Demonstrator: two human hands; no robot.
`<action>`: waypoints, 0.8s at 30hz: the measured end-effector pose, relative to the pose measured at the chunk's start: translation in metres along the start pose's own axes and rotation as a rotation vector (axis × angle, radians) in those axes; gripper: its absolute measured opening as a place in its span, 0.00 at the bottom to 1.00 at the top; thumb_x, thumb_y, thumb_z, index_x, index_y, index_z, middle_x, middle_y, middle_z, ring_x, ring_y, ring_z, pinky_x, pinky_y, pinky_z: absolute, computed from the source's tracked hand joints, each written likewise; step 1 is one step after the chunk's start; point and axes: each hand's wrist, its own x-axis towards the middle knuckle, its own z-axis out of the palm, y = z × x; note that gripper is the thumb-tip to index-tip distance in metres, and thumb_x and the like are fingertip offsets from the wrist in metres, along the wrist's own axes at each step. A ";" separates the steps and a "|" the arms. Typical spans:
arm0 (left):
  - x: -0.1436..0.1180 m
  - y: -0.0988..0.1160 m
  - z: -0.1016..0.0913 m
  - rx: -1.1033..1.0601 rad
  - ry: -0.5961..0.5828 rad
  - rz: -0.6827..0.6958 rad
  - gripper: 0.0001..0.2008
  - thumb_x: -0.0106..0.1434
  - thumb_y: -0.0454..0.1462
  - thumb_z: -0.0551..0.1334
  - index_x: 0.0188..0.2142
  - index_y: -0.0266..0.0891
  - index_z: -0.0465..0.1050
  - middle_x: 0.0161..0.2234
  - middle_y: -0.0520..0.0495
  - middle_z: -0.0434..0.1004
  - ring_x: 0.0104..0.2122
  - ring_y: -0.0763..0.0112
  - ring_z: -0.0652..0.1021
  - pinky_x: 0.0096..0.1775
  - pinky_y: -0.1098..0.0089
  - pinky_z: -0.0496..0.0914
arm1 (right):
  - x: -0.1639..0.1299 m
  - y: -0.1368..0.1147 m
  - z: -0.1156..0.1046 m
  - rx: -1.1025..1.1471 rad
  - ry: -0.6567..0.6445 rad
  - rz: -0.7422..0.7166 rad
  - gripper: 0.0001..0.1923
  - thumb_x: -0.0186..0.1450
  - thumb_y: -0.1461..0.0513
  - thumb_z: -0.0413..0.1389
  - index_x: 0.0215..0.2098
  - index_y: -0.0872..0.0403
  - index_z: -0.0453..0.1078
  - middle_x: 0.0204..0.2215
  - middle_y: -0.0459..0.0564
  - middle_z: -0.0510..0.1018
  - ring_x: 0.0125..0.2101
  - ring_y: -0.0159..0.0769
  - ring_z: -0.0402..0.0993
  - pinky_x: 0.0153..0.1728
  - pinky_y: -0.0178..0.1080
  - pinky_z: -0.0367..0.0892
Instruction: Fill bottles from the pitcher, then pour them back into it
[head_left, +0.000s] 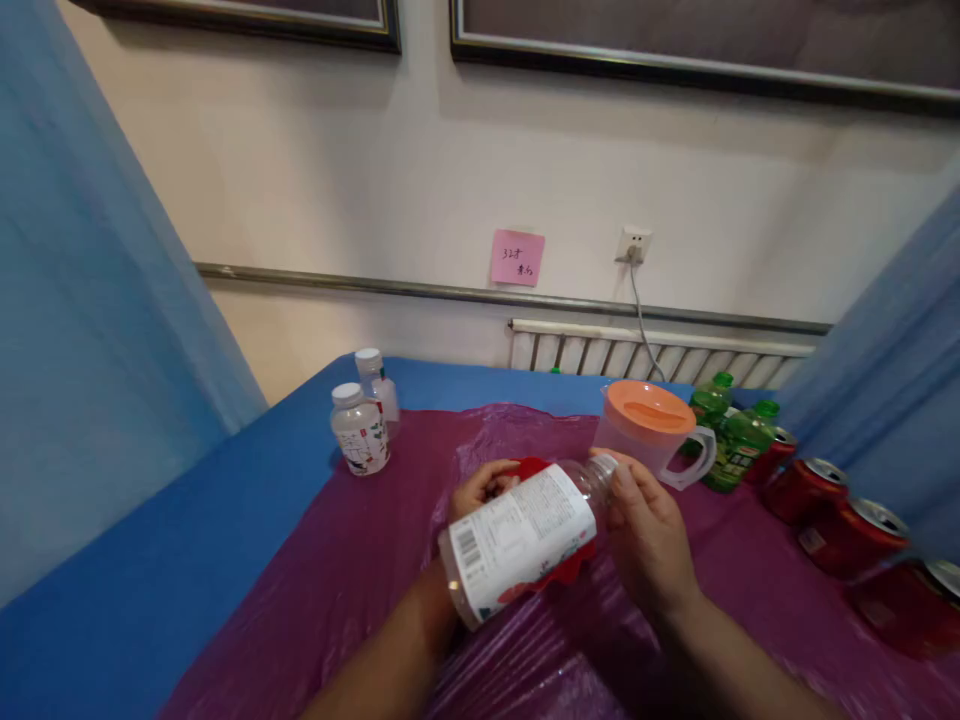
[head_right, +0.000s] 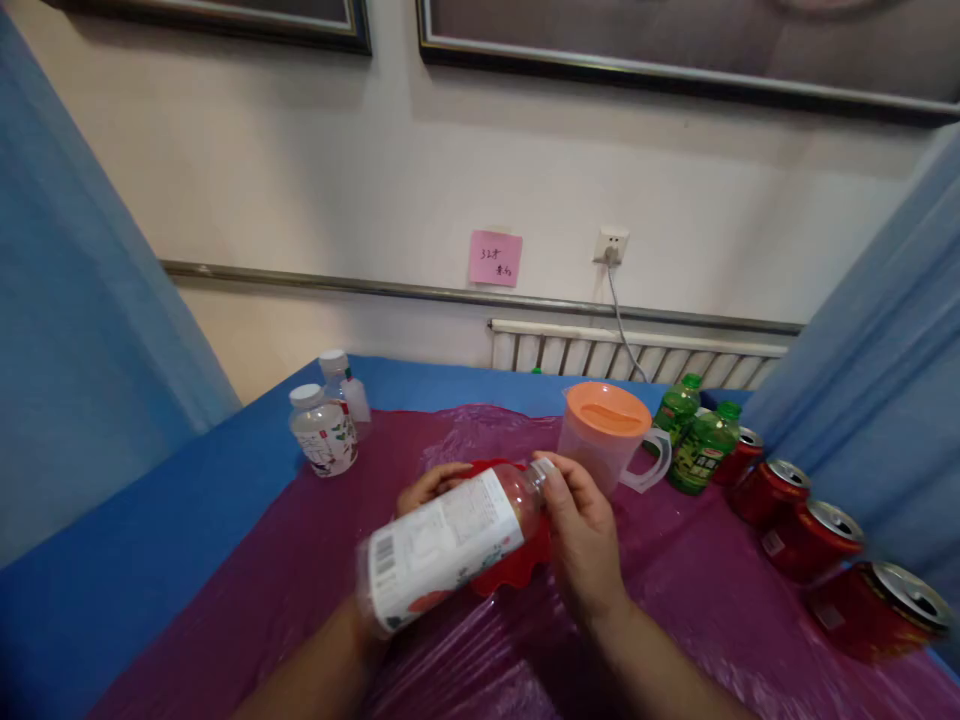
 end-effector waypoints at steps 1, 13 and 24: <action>0.000 0.004 0.001 0.008 -0.022 -0.004 0.15 0.67 0.44 0.65 0.49 0.38 0.74 0.42 0.45 0.79 0.38 0.65 0.80 0.40 0.62 0.77 | -0.003 0.007 -0.013 0.008 0.030 0.057 0.23 0.63 0.46 0.62 0.47 0.53 0.77 0.41 0.52 0.82 0.37 0.40 0.78 0.38 0.41 0.73; 0.004 0.050 -0.016 0.091 -0.723 -0.029 0.42 0.47 0.64 0.69 0.54 0.41 0.76 0.52 0.37 0.80 0.49 0.49 0.80 0.50 0.57 0.73 | 0.002 -0.004 -0.035 -0.176 -0.132 -0.326 0.13 0.67 0.59 0.61 0.50 0.47 0.75 0.45 0.50 0.77 0.45 0.38 0.75 0.48 0.41 0.70; 0.016 0.039 -0.022 0.830 -0.405 0.674 0.33 0.55 0.41 0.71 0.60 0.47 0.67 0.54 0.41 0.79 0.50 0.53 0.81 0.50 0.56 0.76 | 0.008 -0.012 -0.021 -0.401 -0.158 -0.544 0.14 0.67 0.60 0.60 0.51 0.50 0.73 0.43 0.51 0.75 0.44 0.37 0.74 0.46 0.39 0.70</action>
